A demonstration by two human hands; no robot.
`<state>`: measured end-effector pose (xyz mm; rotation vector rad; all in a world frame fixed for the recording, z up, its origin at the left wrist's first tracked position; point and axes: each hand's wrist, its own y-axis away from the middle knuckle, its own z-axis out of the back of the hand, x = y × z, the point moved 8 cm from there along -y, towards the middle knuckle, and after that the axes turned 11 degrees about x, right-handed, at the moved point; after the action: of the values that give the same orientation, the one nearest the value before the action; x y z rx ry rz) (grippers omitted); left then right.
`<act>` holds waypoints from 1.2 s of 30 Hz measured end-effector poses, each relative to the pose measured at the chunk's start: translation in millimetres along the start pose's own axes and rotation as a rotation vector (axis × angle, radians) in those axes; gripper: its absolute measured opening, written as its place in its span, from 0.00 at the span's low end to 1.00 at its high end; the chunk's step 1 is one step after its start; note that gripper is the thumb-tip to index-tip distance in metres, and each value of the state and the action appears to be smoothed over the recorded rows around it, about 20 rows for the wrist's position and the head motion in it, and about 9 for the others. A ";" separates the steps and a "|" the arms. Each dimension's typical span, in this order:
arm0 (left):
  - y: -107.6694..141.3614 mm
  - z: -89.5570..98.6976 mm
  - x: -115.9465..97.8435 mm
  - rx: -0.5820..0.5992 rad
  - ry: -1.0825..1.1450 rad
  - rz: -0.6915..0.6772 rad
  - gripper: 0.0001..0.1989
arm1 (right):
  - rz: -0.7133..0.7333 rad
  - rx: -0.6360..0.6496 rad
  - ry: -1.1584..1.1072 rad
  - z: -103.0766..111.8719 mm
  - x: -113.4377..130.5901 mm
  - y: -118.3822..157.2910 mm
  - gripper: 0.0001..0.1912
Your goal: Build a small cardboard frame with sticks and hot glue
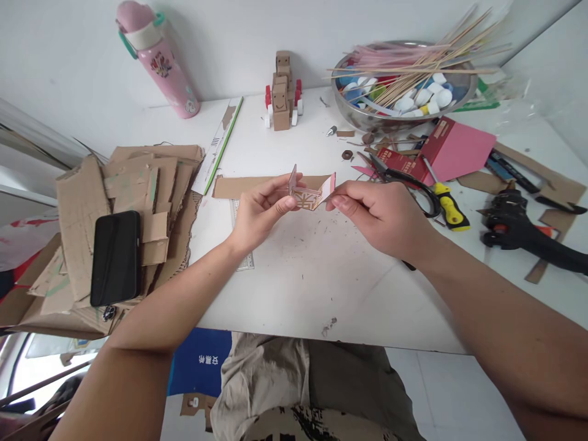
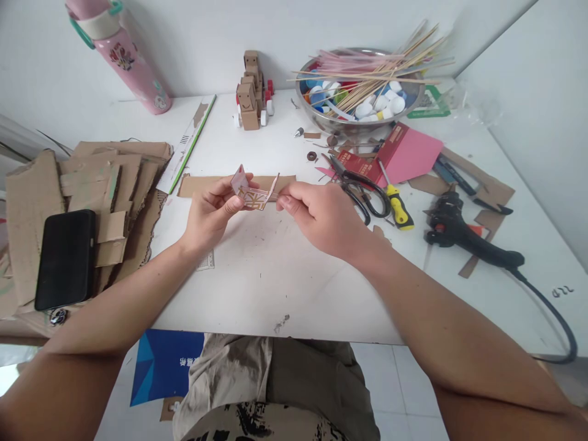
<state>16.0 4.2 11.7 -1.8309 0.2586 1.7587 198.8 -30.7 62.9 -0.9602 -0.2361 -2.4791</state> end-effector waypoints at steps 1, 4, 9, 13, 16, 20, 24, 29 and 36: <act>0.1 0.0 0.1 0.005 0.006 0.008 0.31 | -0.008 0.006 -0.034 -2.1 -2.1 -1.2 0.15; 0.3 -1.2 -0.3 0.023 0.027 0.025 0.31 | -0.010 -0.008 -0.124 -6.4 -7.7 -4.7 0.17; -0.6 -5.4 0.7 0.020 0.079 0.029 0.31 | 0.013 0.052 -0.183 -5.0 -3.7 -5.4 0.18; -0.7 -6.2 2.9 -0.002 0.092 0.015 0.32 | 0.032 0.080 -0.154 2.1 2.4 -2.7 0.17; 0.0 -6.5 5.6 0.008 0.081 0.027 0.33 | 0.036 0.084 -0.144 3.0 2.1 -2.3 0.18; 0.6 -4.9 6.4 0.013 0.074 0.029 0.33 | 0.033 0.079 -0.128 -0.7 -2.1 -3.8 0.18; -0.4 -6.4 5.8 0.031 0.073 0.010 0.34 | 0.021 0.044 -0.094 -9.5 -14.4 -7.5 0.18; 2.5 -7.9 1.0 -0.039 0.058 -0.021 0.33 | 0.064 -0.131 0.098 -7.4 -17.1 -4.6 0.16; 8.3 -15.6 -1.8 -0.074 0.053 0.006 0.31 | 0.267 -0.467 0.446 9.4 23.5 20.7 0.15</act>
<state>24.7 -11.2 10.5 -1.9325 0.2229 1.7472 199.2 -54.3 85.5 -0.5271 0.5973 -2.4547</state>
